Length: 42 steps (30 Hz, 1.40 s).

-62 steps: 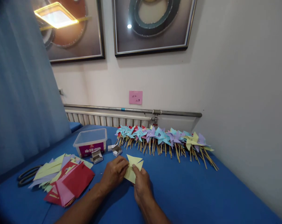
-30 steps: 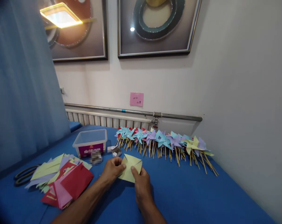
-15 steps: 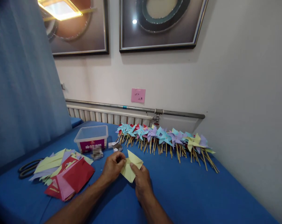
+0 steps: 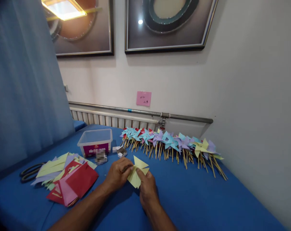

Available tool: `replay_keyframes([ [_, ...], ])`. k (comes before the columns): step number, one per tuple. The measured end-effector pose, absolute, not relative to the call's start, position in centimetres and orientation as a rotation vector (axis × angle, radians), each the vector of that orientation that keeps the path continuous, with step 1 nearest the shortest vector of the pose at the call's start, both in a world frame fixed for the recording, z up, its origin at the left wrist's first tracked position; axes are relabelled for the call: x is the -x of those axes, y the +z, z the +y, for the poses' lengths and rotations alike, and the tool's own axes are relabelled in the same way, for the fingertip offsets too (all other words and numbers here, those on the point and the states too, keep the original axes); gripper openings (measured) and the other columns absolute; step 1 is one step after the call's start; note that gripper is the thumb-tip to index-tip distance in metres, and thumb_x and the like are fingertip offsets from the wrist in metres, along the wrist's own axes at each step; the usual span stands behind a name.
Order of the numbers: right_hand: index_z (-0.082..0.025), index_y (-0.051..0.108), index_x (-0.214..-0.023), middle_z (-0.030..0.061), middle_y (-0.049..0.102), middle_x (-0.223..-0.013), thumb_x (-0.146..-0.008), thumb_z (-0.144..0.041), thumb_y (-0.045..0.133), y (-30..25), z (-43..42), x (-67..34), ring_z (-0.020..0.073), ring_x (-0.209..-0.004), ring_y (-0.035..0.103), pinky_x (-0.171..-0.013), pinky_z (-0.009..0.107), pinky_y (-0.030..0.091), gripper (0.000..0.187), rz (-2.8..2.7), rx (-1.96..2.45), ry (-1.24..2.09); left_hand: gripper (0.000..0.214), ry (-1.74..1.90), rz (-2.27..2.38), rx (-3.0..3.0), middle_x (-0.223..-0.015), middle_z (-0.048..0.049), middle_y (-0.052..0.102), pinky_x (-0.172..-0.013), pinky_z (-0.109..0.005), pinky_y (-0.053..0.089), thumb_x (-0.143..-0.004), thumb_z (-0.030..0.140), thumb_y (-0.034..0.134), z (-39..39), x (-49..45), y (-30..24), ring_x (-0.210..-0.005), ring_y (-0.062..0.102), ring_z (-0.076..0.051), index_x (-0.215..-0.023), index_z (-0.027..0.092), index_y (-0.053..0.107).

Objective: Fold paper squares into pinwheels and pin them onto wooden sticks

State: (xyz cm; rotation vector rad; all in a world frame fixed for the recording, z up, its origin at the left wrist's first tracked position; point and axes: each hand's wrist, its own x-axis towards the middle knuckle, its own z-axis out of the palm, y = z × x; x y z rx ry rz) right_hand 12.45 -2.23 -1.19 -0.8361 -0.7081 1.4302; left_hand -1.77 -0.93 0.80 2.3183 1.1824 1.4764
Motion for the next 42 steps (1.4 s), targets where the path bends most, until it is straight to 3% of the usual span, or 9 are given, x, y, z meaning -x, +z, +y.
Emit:
replay_keyframes([
  [9, -0.017, 0.077, -0.093, 0.0101, 0.083, -0.083, -0.058, -0.036, 0.097, -0.82, -2.63, -12.34, 0.0358, -0.095, 0.080, -0.083, 0.044, 0.064, 0.045, -0.657, 0.806, 1.500, 0.019, 1.620, 1.229, -2.179, -0.076, -0.0022, 0.071, -0.068, -0.026, 0.049, -0.091, 0.011, 0.059, -0.47, 1.56, 0.59, -0.072, 0.066, -0.016, -0.080, 0.020, 0.071],
  [17, -0.016, 0.076, -0.096, 0.0091, 0.084, -0.086, -0.060, -0.033, 0.094, -0.54, -2.76, -12.33, 0.0332, -0.087, 0.080, -0.081, 0.042, 0.064, 0.043, -0.644, 0.833, 1.435, 0.025, 1.493, 1.147, -2.543, -0.097, -0.0102, 0.073, -0.076, -0.029, 0.054, -0.099, 0.019, 0.050, -0.88, 2.05, 0.27, -0.085, 0.069, -0.019, -0.098, 0.019, 0.075],
  [21, -0.016, 0.076, -0.095, 0.0103, 0.083, -0.088, -0.060, -0.034, 0.094, -0.84, -2.62, -12.33, 0.0335, -0.089, 0.080, -0.075, 0.040, 0.064, 0.043, -0.666, 0.846, 1.424, 0.022, 1.401, 1.127, -2.449, -0.091, -0.0087, 0.073, -0.077, -0.029, 0.052, -0.098, 0.023, 0.054, -1.08, 1.93, 0.60, -0.087, 0.068, -0.020, -0.089, 0.020, 0.074],
  [25, -0.016, 0.076, -0.096, 0.0102, 0.084, -0.088, -0.062, -0.039, 0.094, -1.07, -2.53, -12.33, 0.0331, -0.087, 0.080, -0.075, 0.040, 0.063, 0.045, -0.680, 0.855, 1.422, 0.016, 1.408, 1.215, -2.166, -0.078, -0.0039, 0.070, -0.073, -0.029, 0.048, -0.090, 0.020, 0.061, -0.96, 1.66, 1.10, -0.077, 0.064, -0.017, -0.077, 0.019, 0.070],
  [30, -0.017, 0.077, -0.099, 0.0111, 0.084, -0.090, -0.062, -0.043, 0.095, -0.75, -2.84, -12.24, 0.0343, -0.090, 0.080, -0.078, 0.042, 0.063, 0.049, -0.714, 0.834, 1.474, 0.008, 1.406, 1.342, -1.905, -0.072, -0.0004, 0.067, -0.065, -0.027, 0.040, -0.083, 0.018, 0.065, -0.49, 1.49, 1.18, -0.066, 0.058, -0.014, -0.075, 0.017, 0.069],
  [37, -0.017, 0.077, -0.096, 0.0113, 0.083, -0.084, -0.066, -0.049, 0.093, -0.76, -3.06, -11.99, 0.0354, -0.090, 0.080, -0.078, 0.043, 0.063, 0.046, -0.743, 0.830, 1.499, 0.011, 1.452, 1.371, -1.926, -0.073, -0.0006, 0.067, -0.068, -0.028, 0.041, -0.084, 0.018, 0.063, -0.42, 1.50, 1.01, -0.070, 0.060, -0.016, -0.073, 0.019, 0.067],
  [42, -0.017, 0.078, -0.095, 0.0105, 0.084, -0.086, -0.061, -0.047, 0.096, -0.88, -3.02, -11.72, 0.0340, -0.086, 0.080, -0.079, 0.043, 0.063, 0.049, -0.762, 0.832, 1.464, 0.013, 1.479, 1.373, -2.041, -0.075, -0.0025, 0.067, -0.070, -0.029, 0.042, -0.085, 0.017, 0.062, -0.62, 1.43, 0.83, -0.074, 0.061, -0.017, -0.073, 0.020, 0.066],
])
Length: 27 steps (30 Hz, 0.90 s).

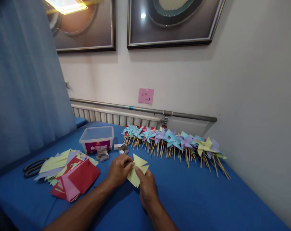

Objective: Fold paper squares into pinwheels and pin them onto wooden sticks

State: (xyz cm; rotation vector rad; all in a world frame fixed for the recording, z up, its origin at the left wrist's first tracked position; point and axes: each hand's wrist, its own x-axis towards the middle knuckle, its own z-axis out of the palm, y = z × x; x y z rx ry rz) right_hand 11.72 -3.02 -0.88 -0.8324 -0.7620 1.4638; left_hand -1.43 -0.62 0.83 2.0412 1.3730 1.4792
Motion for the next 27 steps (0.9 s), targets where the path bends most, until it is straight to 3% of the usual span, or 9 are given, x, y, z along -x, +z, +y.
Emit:
replay_keyframes([
  [6, -0.018, 0.079, -0.095, 0.0079, 0.084, -0.082, -0.059, -0.046, 0.095, -1.9, -2.2, -12.2, 0.0312, -0.075, 0.079, -0.072, 0.040, 0.062, 0.048, -0.784, 0.959, 1.343, 0.012, 1.453, 1.313, -1.843, -0.071, -0.0011, 0.066, -0.066, -0.028, 0.041, -0.083, 0.025, 0.064, -0.5, 1.4, 1.1, -0.069, 0.058, -0.016, -0.074, 0.019, 0.068],
  [12, -0.017, 0.080, -0.097, 0.0077, 0.084, -0.084, -0.064, -0.047, 0.093, -2.0, -2.0, -13.3, 0.0301, -0.073, 0.078, -0.071, 0.039, 0.061, 0.046, -0.940, 1.076, 1.216, 0.029, 1.080, 1.121, -1.357, -0.057, 0.0042, 0.054, -0.055, -0.025, 0.032, -0.073, 0.045, 0.071, 0.6, 2.6, 1.6, -0.053, 0.042, -0.011, -0.072, 0.017, 0.067],
  [18, -0.015, 0.079, -0.097, 0.0083, 0.083, -0.079, -0.064, -0.050, 0.093, -2.0, -2.0, -13.2, 0.0310, -0.071, 0.078, -0.068, 0.039, 0.061, 0.049, -0.923, 1.050, 1.243, 0.027, 1.011, 1.117, -1.378, -0.062, 0.0018, 0.060, -0.059, -0.026, 0.036, -0.065, 0.043, 0.075, 0.7, 3.0, 1.7, -0.058, 0.048, -0.012, -0.072, 0.018, 0.068],
  [27, -0.017, 0.080, -0.097, 0.0082, 0.083, -0.082, -0.063, -0.047, 0.094, -1.6, -2.3, -12.8, 0.0312, -0.072, 0.079, -0.067, 0.038, 0.062, 0.047, -0.926, 1.006, 1.283, 0.025, 0.994, 1.102, -1.306, -0.056, 0.0054, 0.053, -0.053, -0.025, 0.030, -0.068, 0.038, 0.077, 0.5, 2.2, 0.9, -0.052, 0.042, -0.010, -0.067, 0.018, 0.062],
])
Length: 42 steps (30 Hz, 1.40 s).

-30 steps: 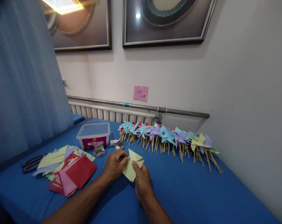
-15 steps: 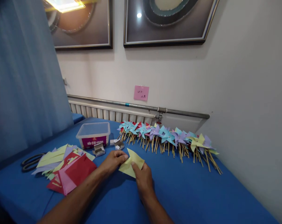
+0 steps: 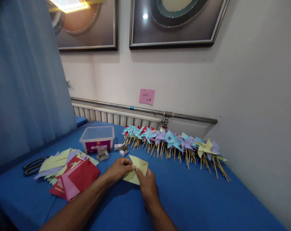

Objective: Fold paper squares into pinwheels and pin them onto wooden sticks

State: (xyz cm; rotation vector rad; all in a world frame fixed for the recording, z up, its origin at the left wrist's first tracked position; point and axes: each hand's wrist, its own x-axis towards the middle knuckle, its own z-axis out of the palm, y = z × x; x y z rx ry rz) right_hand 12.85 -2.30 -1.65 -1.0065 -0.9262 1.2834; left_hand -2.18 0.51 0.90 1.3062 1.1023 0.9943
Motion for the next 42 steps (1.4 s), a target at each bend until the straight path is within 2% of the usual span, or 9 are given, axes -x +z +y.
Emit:
replay_keyframes([
  [7, -0.016, 0.079, -0.099, 0.0094, 0.083, -0.082, -0.062, -0.053, 0.094, -2.1, -2.0, -12.8, 0.0325, -0.075, 0.079, -0.071, 0.041, 0.063, 0.054, -0.918, 1.039, 1.269, 0.030, 1.029, 1.176, -1.294, -0.052, 0.0066, 0.048, -0.051, -0.024, 0.028, -0.069, 0.038, 0.074, 0.8, 1.5, 0.4, -0.049, 0.038, -0.008, -0.061, 0.020, 0.051],
  [28, -0.017, 0.076, -0.102, 0.0108, 0.084, -0.092, -0.071, -0.063, 0.085, -2.1, -2.2, -12.8, 0.0331, -0.085, 0.079, -0.070, 0.038, 0.062, 0.056, -0.967, 0.992, 1.300, 0.031, 1.127, 1.211, -1.213, -0.053, 0.0052, 0.052, -0.049, -0.024, 0.029, -0.071, 0.033, 0.078, 1.1, 1.2, -0.3, -0.047, 0.041, -0.009, -0.060, 0.020, 0.052],
  [36, -0.017, 0.077, -0.100, 0.0088, 0.083, -0.087, -0.065, -0.052, 0.090, -2.9, -1.7, -12.8, 0.0312, -0.077, 0.079, -0.077, 0.042, 0.063, 0.051, -0.962, 1.021, 1.257, 0.031, 1.124, 1.229, -1.188, -0.051, 0.0059, 0.049, -0.049, -0.023, 0.030, -0.071, 0.030, 0.077, 0.6, 1.0, 0.5, -0.047, 0.041, -0.009, -0.057, 0.021, 0.051],
  [42, -0.017, 0.078, -0.100, 0.0084, 0.083, -0.083, -0.067, -0.052, 0.089, -2.8, -1.9, -12.8, 0.0323, -0.076, 0.079, -0.071, 0.042, 0.063, 0.049, -0.954, 1.042, 1.235, 0.024, 1.142, 1.195, -1.208, -0.053, 0.0054, 0.051, -0.049, -0.023, 0.031, -0.068, 0.030, 0.075, 0.4, 1.1, 0.3, -0.048, 0.042, -0.009, -0.060, 0.020, 0.054],
])
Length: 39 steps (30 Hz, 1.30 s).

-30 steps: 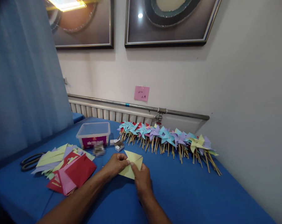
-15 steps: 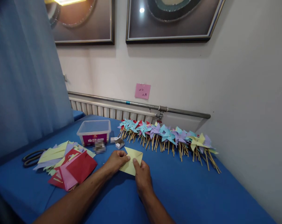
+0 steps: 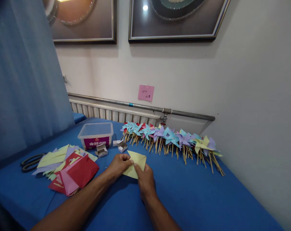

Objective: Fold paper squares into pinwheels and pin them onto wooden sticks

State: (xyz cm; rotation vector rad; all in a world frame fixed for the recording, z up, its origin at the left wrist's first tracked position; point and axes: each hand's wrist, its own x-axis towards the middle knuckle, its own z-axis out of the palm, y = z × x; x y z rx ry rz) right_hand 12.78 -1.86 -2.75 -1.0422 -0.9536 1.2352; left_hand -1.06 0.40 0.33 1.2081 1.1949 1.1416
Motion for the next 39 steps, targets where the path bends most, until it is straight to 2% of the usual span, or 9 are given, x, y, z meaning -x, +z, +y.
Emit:
replay_keyframes([
  [8, -0.017, 0.078, -0.099, 0.0086, 0.084, -0.085, -0.065, -0.051, 0.092, -2.8, -1.7, -12.3, 0.0310, -0.073, 0.078, -0.068, 0.040, 0.061, 0.050, -0.922, 0.988, 1.283, 0.023, 1.165, 1.163, -1.139, -0.054, 0.0034, 0.057, -0.048, -0.023, 0.034, -0.063, 0.030, 0.078, 0.3, 1.1, 0.7, -0.048, 0.046, -0.010, -0.061, 0.018, 0.058],
  [13, -0.018, 0.077, -0.100, 0.0078, 0.084, -0.089, -0.069, -0.056, 0.089, -2.2, -2.0, -12.1, 0.0305, -0.083, 0.079, -0.071, 0.038, 0.062, 0.050, -0.865, 0.902, 1.335, 0.026, 1.177, 1.143, -1.096, -0.054, 0.0028, 0.058, -0.048, -0.023, 0.035, -0.060, 0.032, 0.081, 0.5, 1.1, 0.6, -0.047, 0.046, -0.010, -0.062, 0.018, 0.059],
  [19, -0.021, 0.076, -0.103, 0.0069, 0.083, -0.088, -0.076, -0.059, 0.083, -1.0, -2.0, -12.2, 0.0301, -0.089, 0.079, -0.071, 0.038, 0.063, 0.047, -0.723, 0.845, 1.477, 0.029, 1.197, 1.103, -1.122, -0.050, 0.0047, 0.052, -0.046, -0.023, 0.030, -0.061, 0.034, 0.078, 0.3, 1.3, 0.7, -0.044, 0.042, -0.008, -0.058, 0.020, 0.052],
  [25, -0.019, 0.075, -0.095, 0.0092, 0.082, -0.085, -0.074, -0.056, 0.083, -0.7, -1.8, -12.6, 0.0328, -0.089, 0.078, -0.073, 0.041, 0.062, 0.043, -0.798, 0.814, 1.531, 0.025, 1.151, 1.202, -1.199, -0.049, 0.0055, 0.051, -0.046, -0.023, 0.029, -0.064, 0.027, 0.076, 0.3, 0.9, 0.9, -0.045, 0.042, -0.009, -0.057, 0.020, 0.053],
  [28, -0.021, 0.073, -0.091, 0.0070, 0.080, -0.083, -0.069, -0.052, 0.088, -0.6, -1.9, -12.8, 0.0314, -0.087, 0.077, -0.074, 0.041, 0.061, 0.042, -0.833, 0.808, 1.521, 0.023, 1.149, 1.242, -1.200, -0.050, 0.0057, 0.052, -0.047, -0.022, 0.030, -0.066, 0.024, 0.075, 0.2, 0.9, 0.9, -0.046, 0.043, -0.009, -0.058, 0.020, 0.054],
  [33, -0.022, 0.067, -0.091, 0.0021, 0.077, -0.075, -0.057, -0.052, 0.096, -1.1, -1.7, -12.7, 0.0274, -0.075, 0.075, -0.069, 0.038, 0.059, 0.053, -0.832, 0.884, 1.421, 0.022, 1.141, 1.235, -1.154, -0.050, 0.0049, 0.053, -0.047, -0.023, 0.031, -0.067, 0.023, 0.074, 0.0, 0.9, 1.2, -0.045, 0.043, -0.009, -0.058, 0.020, 0.054],
  [39, -0.023, 0.063, -0.092, -0.0030, 0.073, -0.068, -0.058, -0.055, 0.095, -2.0, -1.3, -12.4, 0.0230, -0.062, 0.070, -0.063, 0.035, 0.055, 0.056, -0.850, 0.945, 1.279, 0.025, 1.138, 1.170, -1.090, -0.052, 0.0035, 0.056, -0.046, -0.022, 0.032, -0.065, 0.025, 0.077, 0.0, 0.8, 0.7, -0.045, 0.046, -0.010, -0.060, 0.020, 0.053],
])
